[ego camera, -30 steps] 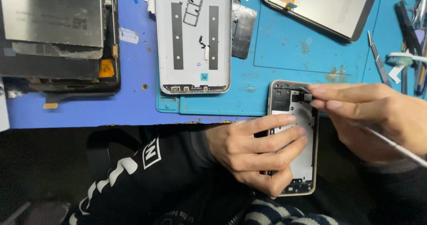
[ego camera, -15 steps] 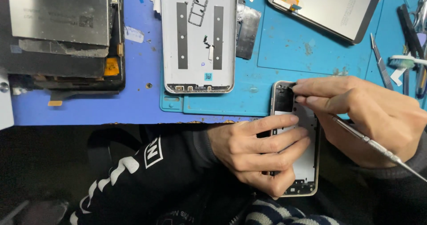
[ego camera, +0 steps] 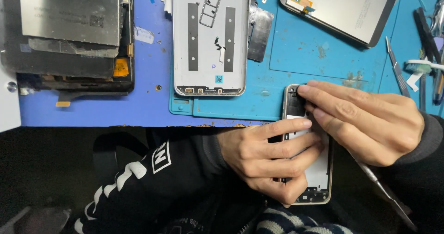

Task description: Cleaning and prying a smartphone frame as part of a repair or remanufacturing process.

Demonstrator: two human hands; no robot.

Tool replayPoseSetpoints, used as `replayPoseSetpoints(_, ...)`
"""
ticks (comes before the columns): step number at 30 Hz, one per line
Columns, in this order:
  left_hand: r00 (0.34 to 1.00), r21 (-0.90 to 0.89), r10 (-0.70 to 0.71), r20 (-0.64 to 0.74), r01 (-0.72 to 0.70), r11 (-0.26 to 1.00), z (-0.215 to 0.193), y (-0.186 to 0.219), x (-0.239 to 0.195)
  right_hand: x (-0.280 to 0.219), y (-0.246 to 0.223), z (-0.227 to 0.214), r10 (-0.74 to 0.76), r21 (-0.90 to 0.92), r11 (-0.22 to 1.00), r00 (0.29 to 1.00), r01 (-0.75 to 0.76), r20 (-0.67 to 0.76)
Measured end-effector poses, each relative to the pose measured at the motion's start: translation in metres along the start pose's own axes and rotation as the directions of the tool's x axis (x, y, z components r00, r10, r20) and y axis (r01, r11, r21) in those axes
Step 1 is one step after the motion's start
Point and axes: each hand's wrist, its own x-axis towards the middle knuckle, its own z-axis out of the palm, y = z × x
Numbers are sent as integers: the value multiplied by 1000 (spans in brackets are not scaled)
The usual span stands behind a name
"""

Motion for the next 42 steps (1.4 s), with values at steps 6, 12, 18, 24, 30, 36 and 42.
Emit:
replayPoseSetpoints(6,1000,24,12,1,-12,1000,3,1,-2,-6,11,3,-141,-75,987,990,141,11)
replayPoseSetpoints(12,1000,14,-14,7,14,1000,0,0,2,-30,15,5,2,10,1000,1000,-2,25)
replayPoseSetpoints(18,1000,-10,-9,4,9,1000,1,-3,1,-54,2,19,410,199,896,911,-397,-29)
replayPoseSetpoints(24,1000,-7,11,1,-11,1000,3,-4,-4,-36,9,8,275,326,914,959,-240,-65)
replayPoseSetpoints(30,1000,-22,26,10,-26,999,2,-7,-5,-37,19,6,189,363,915,982,-175,-5)
replayPoseSetpoints(36,998,1,52,-21,-52,999,3,-9,-4,-11,21,4,110,374,922,994,-101,-2)
replayPoseSetpoints(42,998,-1,43,-39,-43,999,1,-9,-5,4,21,2,-31,308,951,999,24,17)
